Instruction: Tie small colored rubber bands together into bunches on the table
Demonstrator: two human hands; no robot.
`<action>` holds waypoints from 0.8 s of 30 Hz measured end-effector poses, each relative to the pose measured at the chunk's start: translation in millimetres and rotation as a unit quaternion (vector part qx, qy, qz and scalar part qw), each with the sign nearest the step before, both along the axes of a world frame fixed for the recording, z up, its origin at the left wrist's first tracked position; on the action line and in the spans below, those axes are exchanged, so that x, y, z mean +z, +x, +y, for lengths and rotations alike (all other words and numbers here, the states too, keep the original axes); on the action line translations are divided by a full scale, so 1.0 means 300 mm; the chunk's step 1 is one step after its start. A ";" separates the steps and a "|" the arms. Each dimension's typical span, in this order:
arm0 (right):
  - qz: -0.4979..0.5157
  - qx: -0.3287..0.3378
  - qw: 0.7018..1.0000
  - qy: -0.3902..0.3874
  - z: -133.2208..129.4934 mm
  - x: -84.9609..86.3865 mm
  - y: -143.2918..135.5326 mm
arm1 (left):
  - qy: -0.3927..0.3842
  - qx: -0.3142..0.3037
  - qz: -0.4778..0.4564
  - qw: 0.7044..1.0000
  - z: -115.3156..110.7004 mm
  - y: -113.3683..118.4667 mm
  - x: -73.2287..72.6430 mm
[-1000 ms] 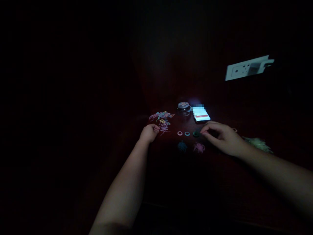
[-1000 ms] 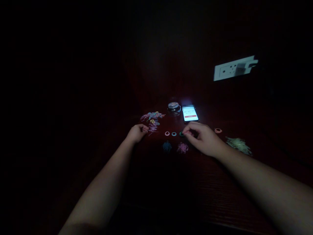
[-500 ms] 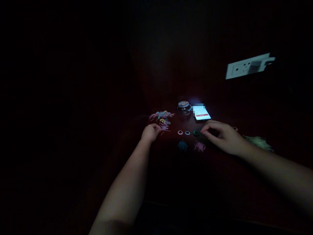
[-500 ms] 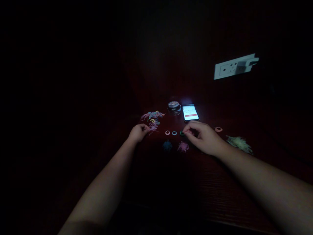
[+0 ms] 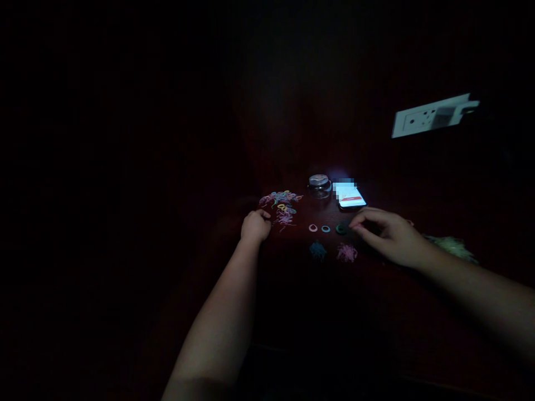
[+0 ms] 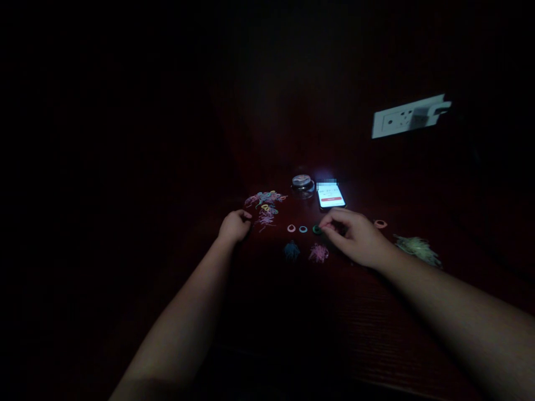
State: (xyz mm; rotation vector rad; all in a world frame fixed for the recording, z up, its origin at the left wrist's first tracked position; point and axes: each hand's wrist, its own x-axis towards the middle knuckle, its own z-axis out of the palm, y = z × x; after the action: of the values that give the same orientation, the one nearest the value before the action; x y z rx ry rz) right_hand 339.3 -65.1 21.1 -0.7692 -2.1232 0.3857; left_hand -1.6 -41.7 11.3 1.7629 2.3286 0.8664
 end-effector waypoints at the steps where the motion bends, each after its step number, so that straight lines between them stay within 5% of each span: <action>1: -0.001 0.000 1.000 -0.001 0.000 0.000 -0.001 | 0.012 -0.018 0.012 1.000 -0.002 0.008 0.005; 5: -0.004 0.004 1.000 -0.001 0.001 -0.002 0.001 | 0.048 -0.094 0.059 0.993 -0.002 0.036 0.017; 18: 0.003 0.016 1.000 -0.012 -0.001 0.003 -0.005 | 0.002 -0.177 0.074 0.981 0.007 0.076 0.004; 24: 0.004 0.014 1.000 -0.009 0.000 0.002 -0.004 | 0.033 -0.143 0.071 0.987 0.010 0.070 0.003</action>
State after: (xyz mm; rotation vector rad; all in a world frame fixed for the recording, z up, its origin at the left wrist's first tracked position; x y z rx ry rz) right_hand 338.1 -65.0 21.7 -0.7480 -2.1264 0.4220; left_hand 19.4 -38.6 12.3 2.1850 2.0687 0.8024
